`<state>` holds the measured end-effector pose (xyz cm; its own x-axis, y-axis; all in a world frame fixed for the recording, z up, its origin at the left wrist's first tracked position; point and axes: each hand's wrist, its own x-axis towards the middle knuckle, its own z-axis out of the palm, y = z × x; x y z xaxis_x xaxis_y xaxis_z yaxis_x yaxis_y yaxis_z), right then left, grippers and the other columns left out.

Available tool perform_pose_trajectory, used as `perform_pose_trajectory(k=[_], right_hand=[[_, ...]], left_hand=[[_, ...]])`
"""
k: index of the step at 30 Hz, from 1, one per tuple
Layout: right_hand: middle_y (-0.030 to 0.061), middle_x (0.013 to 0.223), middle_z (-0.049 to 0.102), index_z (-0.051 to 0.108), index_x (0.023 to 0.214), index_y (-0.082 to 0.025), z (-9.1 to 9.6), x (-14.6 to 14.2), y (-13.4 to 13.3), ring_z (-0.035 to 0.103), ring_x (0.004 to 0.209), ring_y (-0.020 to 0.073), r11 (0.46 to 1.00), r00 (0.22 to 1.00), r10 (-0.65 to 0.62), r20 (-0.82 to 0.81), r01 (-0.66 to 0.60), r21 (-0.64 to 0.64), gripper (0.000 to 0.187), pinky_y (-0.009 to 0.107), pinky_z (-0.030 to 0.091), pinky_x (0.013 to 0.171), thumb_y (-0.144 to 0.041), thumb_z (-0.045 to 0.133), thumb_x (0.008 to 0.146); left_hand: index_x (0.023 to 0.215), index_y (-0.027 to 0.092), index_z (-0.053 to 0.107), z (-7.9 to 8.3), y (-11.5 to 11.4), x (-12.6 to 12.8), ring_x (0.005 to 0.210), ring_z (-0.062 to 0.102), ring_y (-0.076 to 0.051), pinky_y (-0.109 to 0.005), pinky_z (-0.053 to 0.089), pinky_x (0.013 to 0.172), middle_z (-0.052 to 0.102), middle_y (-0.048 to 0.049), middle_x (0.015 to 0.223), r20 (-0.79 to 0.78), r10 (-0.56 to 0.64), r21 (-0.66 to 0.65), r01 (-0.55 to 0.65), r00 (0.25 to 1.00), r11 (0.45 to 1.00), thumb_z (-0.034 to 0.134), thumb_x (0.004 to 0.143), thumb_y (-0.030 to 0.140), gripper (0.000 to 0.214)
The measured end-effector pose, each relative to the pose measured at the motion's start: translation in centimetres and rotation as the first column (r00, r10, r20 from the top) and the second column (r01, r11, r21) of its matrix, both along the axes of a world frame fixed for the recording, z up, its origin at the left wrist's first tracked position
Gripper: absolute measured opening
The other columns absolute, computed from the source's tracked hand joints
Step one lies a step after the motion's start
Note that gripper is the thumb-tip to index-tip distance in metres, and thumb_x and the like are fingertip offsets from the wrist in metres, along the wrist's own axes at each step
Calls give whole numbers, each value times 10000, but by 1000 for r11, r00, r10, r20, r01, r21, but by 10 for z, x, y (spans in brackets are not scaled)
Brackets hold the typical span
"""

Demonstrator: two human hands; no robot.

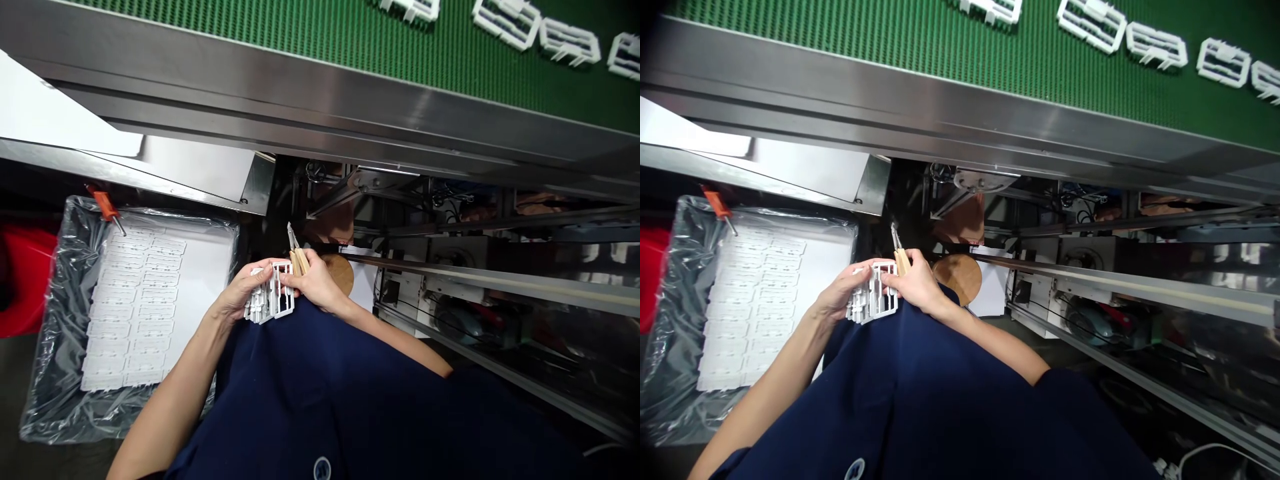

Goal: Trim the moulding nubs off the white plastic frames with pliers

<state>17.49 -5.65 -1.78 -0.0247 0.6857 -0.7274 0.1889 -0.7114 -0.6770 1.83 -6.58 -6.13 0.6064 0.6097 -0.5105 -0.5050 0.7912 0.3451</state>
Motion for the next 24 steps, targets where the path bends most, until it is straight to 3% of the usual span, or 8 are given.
perform_pose_trajectory(k=[4,8,12,15,18,21,24], right_hand=[[8,865,562,478,1031,-195,-3,-2,4,533,501,86,999,999,45,27,-45,18,561,226,465,393,-326,786,580],[18,852,585,497,1049,-192,-2,-4,7,590,622,148,997,997,70,18,-70,22,603,251,492,436,-414,791,570],[-6,783,627,536,1032,-211,8,8,9,605,701,150,951,954,267,135,-283,125,440,271,494,603,-468,689,709],[-6,869,654,561,1040,-238,23,30,16,603,785,160,801,788,453,417,-565,198,337,287,444,703,-468,598,796],[17,920,640,567,1068,-231,38,54,26,583,820,172,566,544,559,625,-802,192,295,284,406,721,-416,544,839],[39,901,625,580,1075,-214,48,67,35,569,819,183,347,333,605,723,-928,138,296,281,384,716,-395,521,849],[46,909,623,575,1095,-214,53,70,40,570,832,195,229,218,633,743,-969,88,308,284,373,720,-369,526,834]], left_hand=[[1017,124,663,-3,1,0,622,674,-194,-279,570,603,704,-85,771,-71,15,-17,-17,997,1000,790,672,351,432],[822,129,665,0,0,-1,523,625,-156,-231,524,499,671,-45,649,-324,121,16,-122,938,992,761,684,322,256],[701,134,632,9,-3,-2,428,539,-115,-183,429,394,609,-5,551,-427,166,83,-144,889,986,756,690,302,209],[722,139,642,17,-4,-5,454,530,-107,-182,410,410,609,0,585,-504,175,165,-105,846,981,742,713,322,208],[726,143,643,24,-3,-7,488,522,-99,-184,396,449,604,4,602,-574,180,244,-43,799,969,731,729,328,204],[714,146,637,29,-2,-9,511,496,-91,-190,373,483,587,12,608,-630,174,306,36,757,951,719,741,329,202],[695,148,629,33,0,-9,559,486,-100,-205,364,527,575,11,622,-672,184,372,113,717,921,691,767,326,202]])
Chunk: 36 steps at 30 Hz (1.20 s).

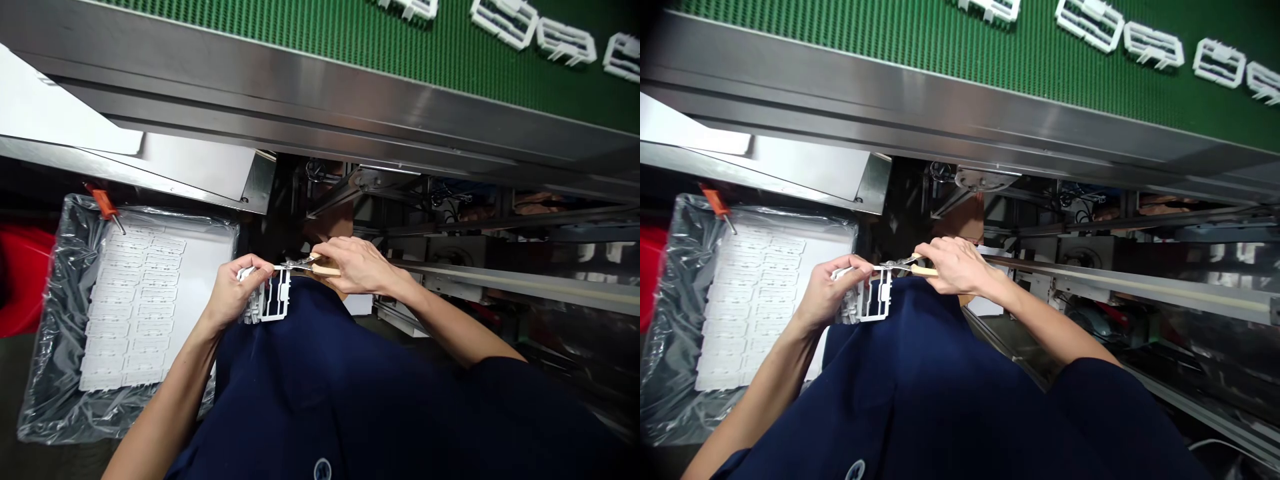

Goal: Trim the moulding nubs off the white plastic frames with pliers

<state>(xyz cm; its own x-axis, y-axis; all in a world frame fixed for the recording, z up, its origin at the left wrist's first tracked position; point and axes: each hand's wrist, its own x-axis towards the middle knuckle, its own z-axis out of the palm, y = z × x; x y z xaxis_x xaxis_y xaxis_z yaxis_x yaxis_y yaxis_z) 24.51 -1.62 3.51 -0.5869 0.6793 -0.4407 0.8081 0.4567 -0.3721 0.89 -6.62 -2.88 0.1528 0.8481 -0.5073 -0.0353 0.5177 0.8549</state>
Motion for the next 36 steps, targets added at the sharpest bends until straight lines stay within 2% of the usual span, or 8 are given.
perform_pose_trajectory(k=[11,20,23,25,27,30,33,36], right_hand=[[44,825,615,596,1075,-213,1,-1,5,547,731,178,996,994,85,73,-84,-5,297,270,274,594,-349,514,823],[5,728,626,619,953,-238,2,1,7,504,595,129,998,997,61,36,-60,-16,198,259,166,528,-295,510,798],[-6,702,622,625,919,-226,-2,2,10,510,597,120,997,1000,8,-10,-8,-71,182,250,205,548,-252,522,771],[-17,708,620,620,911,-217,-6,2,11,509,600,111,988,991,-111,-71,102,-114,168,239,251,569,-273,538,775],[-22,720,610,604,882,-202,-12,-2,9,511,617,107,950,943,-298,-146,278,-145,171,232,298,591,-339,555,793],[-23,732,593,557,851,-188,-22,-17,-1,522,634,107,820,778,-564,-276,486,-303,228,226,361,595,-408,577,795],[-26,763,592,519,901,-195,-30,-38,-16,554,673,111,689,592,-716,-371,509,-516,255,231,424,632,-380,626,762],[-32,753,565,524,914,-203,-35,-51,-22,537,695,113,651,487,-758,-433,531,-543,270,245,445,666,-346,660,730]], left_hand=[[688,158,617,7,-1,2,610,477,-127,-227,357,586,551,8,647,-58,-63,92,68,996,993,659,786,328,201],[679,151,616,5,-1,0,598,483,-115,-214,359,556,563,4,664,8,-63,35,62,998,997,680,771,317,200],[685,148,625,4,0,1,556,494,-108,-204,370,521,577,4,632,66,-26,-33,29,997,999,697,754,314,194],[697,150,628,4,2,2,514,505,-108,-202,381,488,588,6,607,124,31,-111,-17,992,994,705,742,314,186],[712,153,630,3,3,3,480,520,-118,-206,392,453,600,4,590,162,100,-185,-69,982,980,716,725,318,186],[727,149,639,3,6,6,442,521,-125,-203,381,404,608,-2,566,147,166,-221,-131,975,966,732,699,319,196],[716,144,642,4,9,13,430,505,-110,-191,363,396,601,1,552,122,180,-177,-157,976,972,724,705,309,184],[707,145,635,7,11,20,447,506,-108,-191,370,416,592,5,551,114,185,-134,-169,976,976,722,712,313,189]])
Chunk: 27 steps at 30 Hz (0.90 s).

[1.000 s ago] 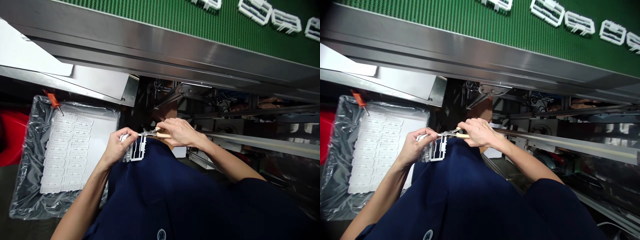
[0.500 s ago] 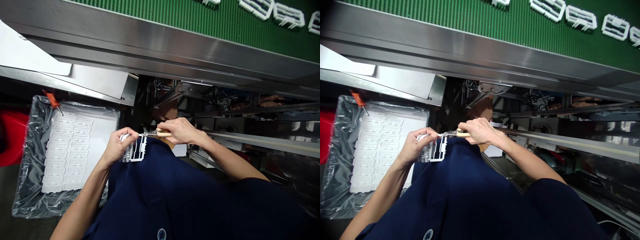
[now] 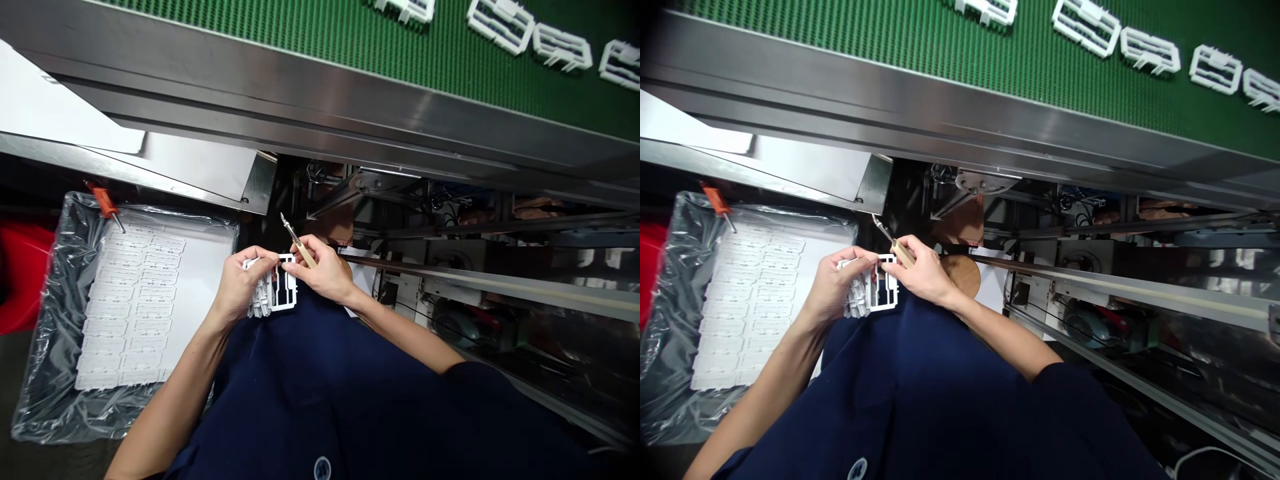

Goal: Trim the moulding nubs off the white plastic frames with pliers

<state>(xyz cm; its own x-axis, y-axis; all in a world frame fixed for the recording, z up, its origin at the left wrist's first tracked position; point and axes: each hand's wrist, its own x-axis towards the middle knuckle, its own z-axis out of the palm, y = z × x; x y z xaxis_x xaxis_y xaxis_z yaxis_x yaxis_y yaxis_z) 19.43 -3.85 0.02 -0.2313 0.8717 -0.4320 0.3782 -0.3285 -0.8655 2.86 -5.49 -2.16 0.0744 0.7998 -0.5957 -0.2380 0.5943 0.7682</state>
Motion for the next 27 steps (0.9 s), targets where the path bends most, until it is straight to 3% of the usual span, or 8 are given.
perform_pose_trajectory(k=[2,4,8,10,14,17,21,27], right_hand=[[-34,741,545,528,902,-202,-4,1,3,515,674,109,999,997,-34,-71,33,-11,292,245,444,647,-337,689,699],[-43,713,517,508,907,-206,-9,9,8,486,617,100,992,967,-89,-237,65,-108,349,238,428,593,-343,719,664],[-73,626,336,439,901,-235,-21,25,15,263,482,68,911,766,-340,-546,125,-392,360,201,280,472,-447,647,698],[-68,623,230,424,870,-240,-25,29,16,143,489,85,869,695,-434,-573,155,-470,292,206,224,470,-497,529,778],[-53,640,152,394,849,-249,-29,26,14,49,529,121,835,668,-500,-551,204,-510,207,227,195,494,-449,449,834],[-49,649,137,377,835,-250,-26,24,16,25,543,130,822,641,-529,-556,222,-525,192,232,185,496,-424,458,834],[-48,653,153,384,819,-244,-21,24,18,38,538,128,796,577,-573,-582,220,-564,156,225,204,492,-376,458,856],[-53,673,172,418,883,-246,-24,23,15,60,516,104,801,358,-594,-721,175,-573,113,166,232,456,-279,510,826]], left_hand=[[719,150,630,2,2,3,445,499,-109,-195,366,412,586,6,556,38,-22,8,22,999,1000,715,726,350,218],[736,154,626,4,3,4,462,502,-112,-198,377,428,584,2,579,129,-62,14,61,990,998,687,756,395,249],[774,153,647,8,5,8,570,540,-134,-217,429,546,592,-21,625,245,-181,29,180,952,983,637,805,419,268],[741,155,650,10,4,14,575,525,-136,-225,416,557,588,-24,631,243,-304,56,300,921,952,645,799,419,270],[691,165,652,19,5,30,591,499,-149,-248,397,582,590,-33,641,158,-457,160,434,875,887,646,788,442,293],[658,171,636,25,6,36,593,493,-155,-247,394,582,562,-26,587,184,-433,161,408,882,899,633,789,461,319],[744,169,674,24,8,35,595,515,-151,-236,422,569,585,-31,626,285,-358,52,358,889,932,681,749,451,283],[797,152,685,18,9,31,606,554,-141,-223,463,559,627,-53,735,397,-285,-44,328,872,944,700,755,405,257]])
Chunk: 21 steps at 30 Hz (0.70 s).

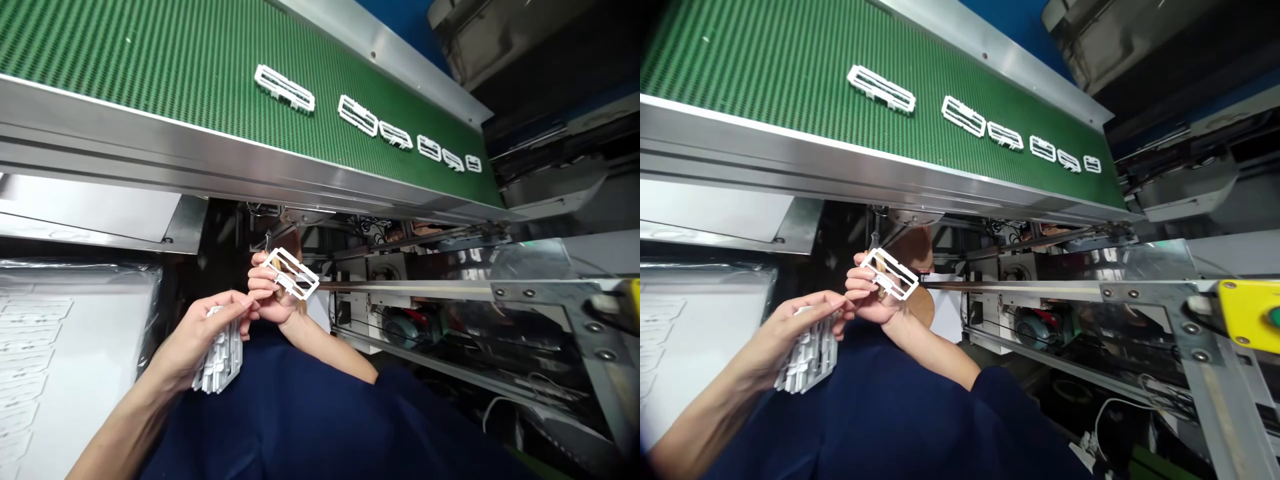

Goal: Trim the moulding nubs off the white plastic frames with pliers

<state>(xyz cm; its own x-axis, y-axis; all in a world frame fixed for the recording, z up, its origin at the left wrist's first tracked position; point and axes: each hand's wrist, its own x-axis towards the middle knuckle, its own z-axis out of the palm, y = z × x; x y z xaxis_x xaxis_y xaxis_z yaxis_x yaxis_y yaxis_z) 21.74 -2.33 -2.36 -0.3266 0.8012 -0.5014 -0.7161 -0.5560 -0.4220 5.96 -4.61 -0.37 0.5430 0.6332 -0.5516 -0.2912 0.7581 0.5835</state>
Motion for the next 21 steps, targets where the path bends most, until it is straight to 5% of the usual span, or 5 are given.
perform_pose_trajectory(k=[7,15,21], right_hand=[[-54,671,214,407,845,-240,3,0,1,132,505,88,998,999,-30,-13,30,-51,123,140,267,448,-251,530,844],[-45,638,360,471,914,-233,20,-8,-2,298,513,81,990,988,107,109,-115,75,218,166,327,494,-113,547,749],[-59,635,362,493,918,-199,19,-9,-2,305,478,42,991,977,11,-211,-39,-126,112,112,338,485,-122,441,857]], left_hand=[[789,134,672,0,1,-2,550,575,-157,-207,460,478,613,-58,624,116,33,-145,-16,993,989,711,744,377,250],[884,107,672,-21,-1,-12,673,611,-169,-258,540,578,639,-95,803,283,353,-303,-265,892,915,535,879,307,242],[889,119,651,-20,-5,-17,661,596,-158,-251,519,577,630,-80,814,231,324,-211,-278,917,937,576,858,326,222]])
